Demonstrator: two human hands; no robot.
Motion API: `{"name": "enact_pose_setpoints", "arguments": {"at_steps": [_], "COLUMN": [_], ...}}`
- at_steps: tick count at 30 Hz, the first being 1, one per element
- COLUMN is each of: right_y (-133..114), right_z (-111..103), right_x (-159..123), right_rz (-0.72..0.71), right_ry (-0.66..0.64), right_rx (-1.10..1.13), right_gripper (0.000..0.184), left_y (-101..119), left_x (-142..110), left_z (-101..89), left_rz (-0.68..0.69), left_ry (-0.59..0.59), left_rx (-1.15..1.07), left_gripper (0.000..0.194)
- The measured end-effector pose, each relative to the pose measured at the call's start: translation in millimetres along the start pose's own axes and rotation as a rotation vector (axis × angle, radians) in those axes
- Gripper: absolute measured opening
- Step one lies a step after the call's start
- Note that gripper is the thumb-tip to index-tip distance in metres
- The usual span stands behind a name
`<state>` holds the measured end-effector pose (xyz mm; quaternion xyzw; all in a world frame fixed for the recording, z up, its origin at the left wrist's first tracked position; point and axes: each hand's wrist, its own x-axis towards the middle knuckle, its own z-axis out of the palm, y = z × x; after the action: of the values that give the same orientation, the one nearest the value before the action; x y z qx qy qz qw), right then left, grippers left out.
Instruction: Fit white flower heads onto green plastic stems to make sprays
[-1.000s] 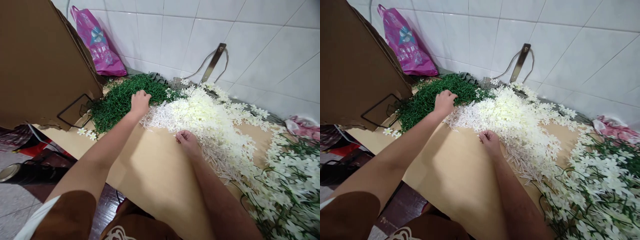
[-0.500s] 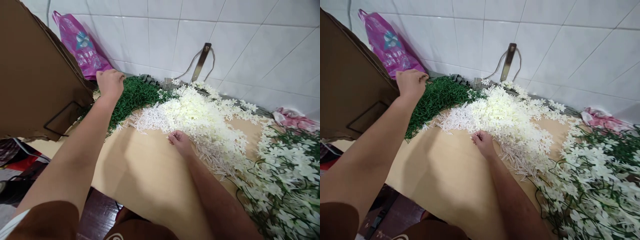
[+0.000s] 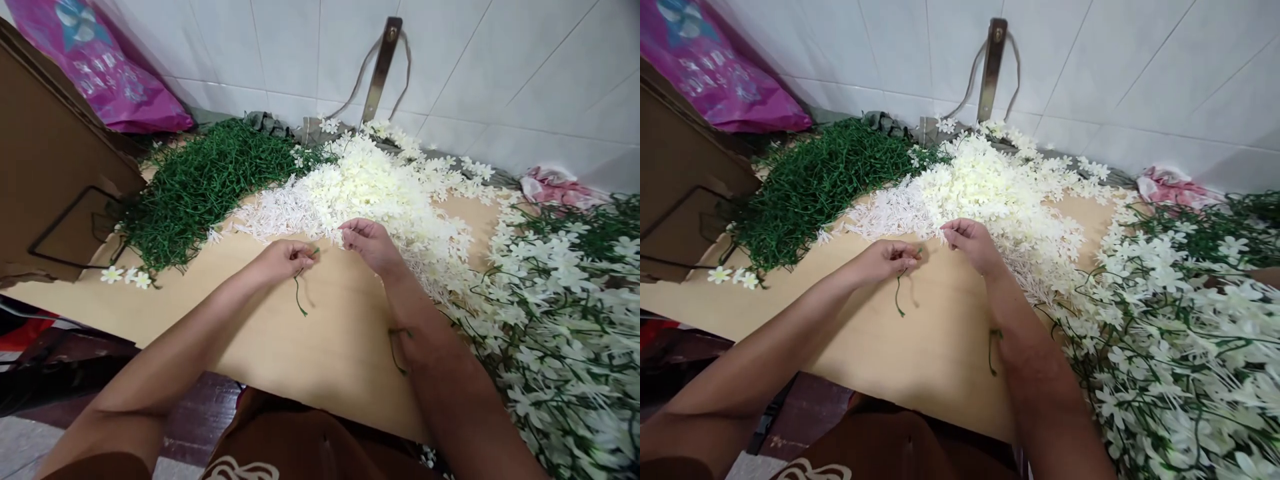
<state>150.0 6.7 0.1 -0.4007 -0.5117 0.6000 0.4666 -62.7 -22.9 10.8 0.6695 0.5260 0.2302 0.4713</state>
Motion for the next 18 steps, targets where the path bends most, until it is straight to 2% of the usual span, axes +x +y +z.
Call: {"name": "enact_pose_setpoints", "arguments": {"at_steps": [2,5,7,9,13,18], "right_y": [-3.2,-2.7,-0.2,2.3,5.4,11.0], "right_z": [-6.6,-11.0,-10.2,-7.4,0.1,9.7], "right_x": [0.6,2.5,3.7,4.2,4.0,6.2], "right_rz": [-0.019,-0.027,-0.01,0.0,-0.031,-0.051], "right_ry": [0.03,0.067,0.076,0.073,0.074,0.098], "right_rx": [0.01,0.048,0.058,0.04,-0.045,-0.115], "right_gripper": [0.043,0.045,0.047,0.048,0.046,0.032], "left_y": [-5.2,-2.9,1.6,5.3,7.3,3.0], "left_x": [5.0,16.9,25.6,33.5,44.1,44.1], "left_z": [0.3,-8.0,-10.0,-7.1,2.8,4.6], "left_rz": [0.011,0.011,0.02,0.018,0.027,0.046], "left_ry": [0.065,0.256,0.353,0.401,0.38,0.408], "left_rx": [0.18,0.433,0.539,0.606,0.638,0.44], "left_gripper": [0.016,0.02,0.022,0.023,0.017,0.011]}}
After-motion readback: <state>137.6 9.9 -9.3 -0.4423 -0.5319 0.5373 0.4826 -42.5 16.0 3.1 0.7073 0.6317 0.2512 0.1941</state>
